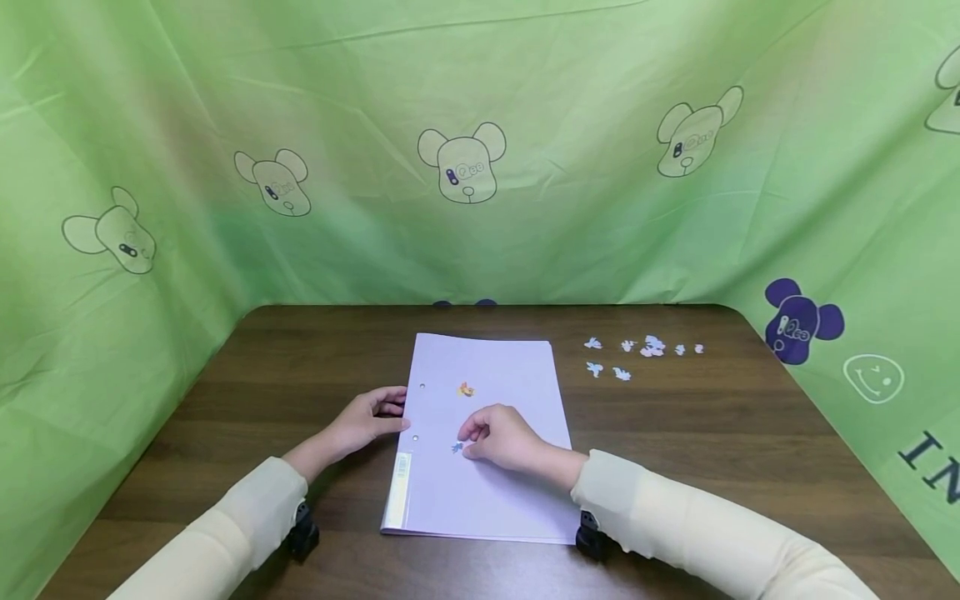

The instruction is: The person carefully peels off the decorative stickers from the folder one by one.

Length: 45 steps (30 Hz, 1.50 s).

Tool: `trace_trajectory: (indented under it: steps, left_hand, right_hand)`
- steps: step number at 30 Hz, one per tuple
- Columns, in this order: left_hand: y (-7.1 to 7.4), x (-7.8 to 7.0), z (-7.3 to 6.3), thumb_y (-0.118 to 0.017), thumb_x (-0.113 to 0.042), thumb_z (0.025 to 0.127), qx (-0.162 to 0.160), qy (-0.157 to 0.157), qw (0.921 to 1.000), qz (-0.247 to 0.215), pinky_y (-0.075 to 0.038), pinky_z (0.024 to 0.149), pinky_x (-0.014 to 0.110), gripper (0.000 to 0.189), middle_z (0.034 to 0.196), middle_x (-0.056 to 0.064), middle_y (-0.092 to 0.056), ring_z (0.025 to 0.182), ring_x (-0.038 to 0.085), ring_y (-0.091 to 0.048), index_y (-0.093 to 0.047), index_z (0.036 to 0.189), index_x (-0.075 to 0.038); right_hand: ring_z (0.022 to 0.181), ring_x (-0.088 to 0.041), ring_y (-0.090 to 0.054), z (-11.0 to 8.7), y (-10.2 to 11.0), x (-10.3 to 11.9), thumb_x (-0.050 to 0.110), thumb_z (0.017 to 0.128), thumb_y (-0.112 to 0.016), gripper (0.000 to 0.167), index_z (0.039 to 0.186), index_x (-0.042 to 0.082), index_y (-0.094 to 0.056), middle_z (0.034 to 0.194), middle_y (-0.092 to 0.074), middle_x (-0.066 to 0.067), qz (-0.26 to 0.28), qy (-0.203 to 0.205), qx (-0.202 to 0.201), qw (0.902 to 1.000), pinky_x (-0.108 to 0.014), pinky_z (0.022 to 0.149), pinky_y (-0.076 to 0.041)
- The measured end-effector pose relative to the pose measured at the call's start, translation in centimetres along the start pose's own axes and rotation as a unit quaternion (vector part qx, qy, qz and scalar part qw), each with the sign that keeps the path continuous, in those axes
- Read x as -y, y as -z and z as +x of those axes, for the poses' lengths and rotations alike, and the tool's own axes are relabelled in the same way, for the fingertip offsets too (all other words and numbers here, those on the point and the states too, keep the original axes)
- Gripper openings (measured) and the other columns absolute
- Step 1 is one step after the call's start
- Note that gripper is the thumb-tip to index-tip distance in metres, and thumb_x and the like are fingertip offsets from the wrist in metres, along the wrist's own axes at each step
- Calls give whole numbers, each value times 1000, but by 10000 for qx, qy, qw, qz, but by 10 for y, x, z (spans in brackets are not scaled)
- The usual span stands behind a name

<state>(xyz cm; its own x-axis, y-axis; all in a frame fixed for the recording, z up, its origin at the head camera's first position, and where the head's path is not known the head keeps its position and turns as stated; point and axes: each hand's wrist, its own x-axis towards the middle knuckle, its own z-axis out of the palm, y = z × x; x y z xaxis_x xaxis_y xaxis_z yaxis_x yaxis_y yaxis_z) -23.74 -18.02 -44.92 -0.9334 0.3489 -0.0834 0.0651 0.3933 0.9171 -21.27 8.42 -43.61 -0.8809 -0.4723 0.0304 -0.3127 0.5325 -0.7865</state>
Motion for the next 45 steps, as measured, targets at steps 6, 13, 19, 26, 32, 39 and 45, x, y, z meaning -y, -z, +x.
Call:
trace_trajectory:
  steps: [6,13,19,26,32,39,45]
  left_hand:
    - [0,2,0,-73,-12,87,-22,12,10000,27,-50,90,35,57,127,15,-58,110,27,-56,-50,136,4]
    - [0,2,0,-73,-13,88,-7,-4,10000,21,-50,90,34,57,127,15,-58,110,27,-56,-49,137,4]
    - [0,1,0,-73,-12,87,-42,12,10000,27,-50,89,34,57,127,15,-58,110,27,-56,-50,136,4]
    - [0,0,0,-73,-14,88,-8,30,10000,24,-50,91,36,58,129,15,-57,111,28,-55,-49,137,3]
    - [0,0,0,-73,-13,88,-11,3,10000,20,-50,90,36,57,128,15,-57,111,27,-55,-49,137,3]
    - [0,2,1,-73,-12,88,-2,-16,10000,-31,-50,88,34,57,128,15,-57,111,28,-55,-49,137,4]
    - [0,2,1,-73,-13,87,-24,9,10000,-18,-50,91,35,57,128,15,-58,111,27,-56,-50,137,3]
  right_hand:
    - [70,-11,-51,1,-1,-1,0,77,-79,11,82,7,-72,72,-58,5,-96,19,23,9999,-25,66,-44]
    - [70,-11,-52,3,1,2,-1,78,-77,10,80,7,-71,70,-57,5,-26,-240,98,9997,-24,65,-44]
    - [67,-10,-51,4,2,6,-1,79,-76,11,75,8,-70,68,-56,6,-10,-344,195,9992,-24,64,-43]
    - [65,-11,-49,6,1,8,2,83,-74,13,74,9,-68,64,-55,5,-233,-406,264,9986,-27,66,-41]
    - [65,-11,-49,6,-1,9,3,85,-72,15,73,10,-67,64,-55,6,-474,-313,231,9981,-29,69,-42]
    - [68,-13,-51,6,1,7,1,86,-69,16,73,10,-67,66,-58,5,-169,-347,299,9988,-32,71,-43]
    - [68,-13,-48,6,6,6,2,87,-70,9,79,5,-69,69,-55,3,247,-514,423,9975,-28,66,-41]
